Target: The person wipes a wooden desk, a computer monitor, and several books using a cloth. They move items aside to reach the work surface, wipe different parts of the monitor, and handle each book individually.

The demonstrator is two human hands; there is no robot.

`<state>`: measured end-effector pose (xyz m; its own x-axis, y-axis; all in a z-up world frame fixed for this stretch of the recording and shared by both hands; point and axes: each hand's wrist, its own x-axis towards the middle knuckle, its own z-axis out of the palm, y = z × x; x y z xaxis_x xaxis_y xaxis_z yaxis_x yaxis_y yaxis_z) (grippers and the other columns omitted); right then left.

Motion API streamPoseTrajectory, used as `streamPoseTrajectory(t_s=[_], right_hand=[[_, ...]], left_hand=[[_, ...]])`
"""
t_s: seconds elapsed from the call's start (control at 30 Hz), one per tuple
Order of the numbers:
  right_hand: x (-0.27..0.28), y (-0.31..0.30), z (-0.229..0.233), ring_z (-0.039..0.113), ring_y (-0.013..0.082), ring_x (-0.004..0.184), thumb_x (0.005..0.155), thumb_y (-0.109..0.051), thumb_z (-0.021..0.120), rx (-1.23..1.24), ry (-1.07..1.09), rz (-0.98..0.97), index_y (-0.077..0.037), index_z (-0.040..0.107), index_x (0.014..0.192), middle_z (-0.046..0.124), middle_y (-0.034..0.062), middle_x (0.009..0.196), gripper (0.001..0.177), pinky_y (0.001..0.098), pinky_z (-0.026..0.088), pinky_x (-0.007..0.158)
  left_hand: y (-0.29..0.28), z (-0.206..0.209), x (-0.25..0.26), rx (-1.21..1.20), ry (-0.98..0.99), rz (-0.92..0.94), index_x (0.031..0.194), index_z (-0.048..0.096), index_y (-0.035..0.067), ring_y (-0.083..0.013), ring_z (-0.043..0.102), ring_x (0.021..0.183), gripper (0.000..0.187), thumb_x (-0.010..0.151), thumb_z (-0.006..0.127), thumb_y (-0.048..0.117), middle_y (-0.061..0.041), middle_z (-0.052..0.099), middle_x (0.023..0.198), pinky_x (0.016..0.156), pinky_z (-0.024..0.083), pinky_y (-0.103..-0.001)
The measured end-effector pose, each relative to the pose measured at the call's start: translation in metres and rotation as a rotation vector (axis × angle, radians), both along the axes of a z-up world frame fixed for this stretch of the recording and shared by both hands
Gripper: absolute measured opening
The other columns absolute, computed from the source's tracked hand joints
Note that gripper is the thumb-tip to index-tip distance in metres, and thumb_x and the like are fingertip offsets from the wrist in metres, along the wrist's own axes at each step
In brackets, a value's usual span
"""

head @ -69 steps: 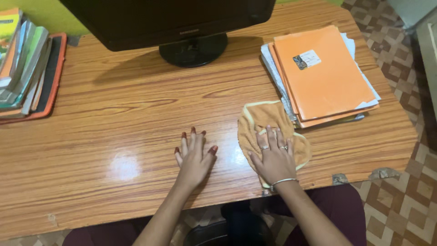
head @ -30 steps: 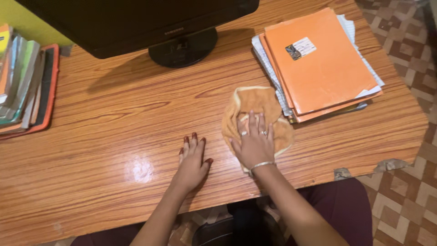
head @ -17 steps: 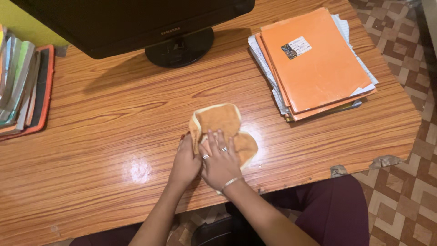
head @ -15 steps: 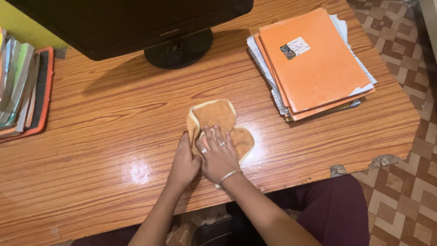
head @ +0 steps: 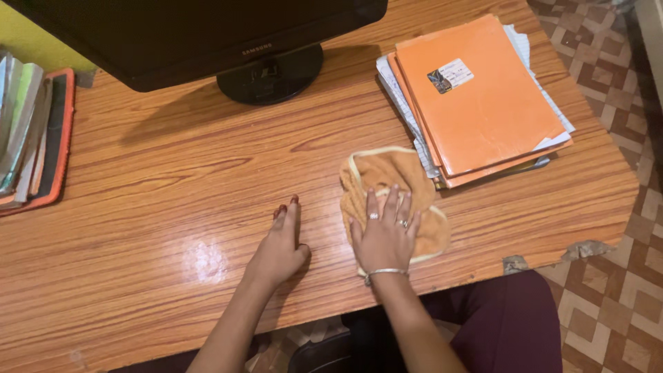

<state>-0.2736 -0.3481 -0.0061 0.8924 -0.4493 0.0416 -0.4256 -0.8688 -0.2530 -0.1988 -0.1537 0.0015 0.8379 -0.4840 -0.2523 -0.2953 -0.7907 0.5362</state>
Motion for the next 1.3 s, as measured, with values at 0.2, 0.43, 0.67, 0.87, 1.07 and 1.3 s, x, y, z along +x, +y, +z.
streamPoseTrajectory(t_s=[0.2,0.43,0.67,0.87,1.07,1.3], right_hand=[[-0.007,0.045,0.015,0.007,0.0475,0.151,0.093,-0.052,0.053,0.113,0.109,0.041,-0.019,0.038,0.154,0.017,0.0271,0.164,0.071,0.0685,0.007,0.115],[0.008,0.124,0.016,-0.004,0.0537,0.149,0.088,-0.036,0.060,0.218,0.225,0.268,-0.007,0.029,0.157,0.002,0.0304,0.164,0.081,0.0730,-0.002,0.113],[0.017,0.149,0.012,-0.007,0.0476,0.156,0.092,-0.045,0.061,0.211,0.249,0.350,0.003,0.030,0.152,0.000,0.0246,0.171,0.083,0.0689,-0.004,0.119],[0.044,0.189,0.046,-0.011,0.0496,0.152,0.094,-0.053,0.059,0.237,0.349,0.468,-0.015,0.024,0.159,-0.002,0.0245,0.168,0.083,0.0726,-0.004,0.116],[0.099,0.265,0.076,-0.012,0.0348,0.159,0.084,-0.069,0.064,0.123,0.586,0.737,-0.035,0.017,0.162,-0.006,0.0108,0.172,0.097,0.0676,-0.004,0.123],[0.150,0.341,0.077,-0.015,0.0337,0.158,0.079,-0.070,0.071,0.088,0.610,0.750,-0.040,0.012,0.161,-0.014,0.0089,0.173,0.106,0.0658,-0.004,0.122]], left_hand=[[-0.003,0.003,0.003,0.038,0.053,0.025,0.160,0.013,0.012,-0.0427,0.024,0.150,0.083,0.088,0.054,0.021,-0.030,0.029,0.158,0.119,0.028,-0.046],[0.007,0.004,0.007,-0.110,0.047,0.099,0.155,0.034,0.009,-0.0418,0.041,0.143,0.066,0.091,0.048,0.016,-0.027,0.045,0.152,0.119,0.035,-0.046],[0.051,0.000,0.005,-0.465,-0.058,0.203,0.134,0.057,0.001,-0.0369,0.062,0.123,0.050,0.085,0.059,0.009,-0.021,0.063,0.134,0.103,0.049,-0.039],[0.130,-0.016,0.029,-0.698,-0.051,0.631,0.136,0.056,0.003,-0.0284,0.066,0.121,0.049,0.087,0.057,0.007,-0.015,0.063,0.132,0.099,0.056,-0.040],[0.275,-0.030,0.063,-0.226,-0.560,0.669,0.142,0.046,0.004,-0.0454,0.030,0.143,0.070,0.078,0.072,0.011,-0.021,0.041,0.152,0.118,0.027,-0.053],[0.423,-0.034,0.095,0.178,-0.505,0.954,0.156,0.030,0.006,-0.0500,0.011,0.151,0.077,0.094,0.059,0.041,-0.021,0.020,0.165,0.115,0.015,-0.068]])
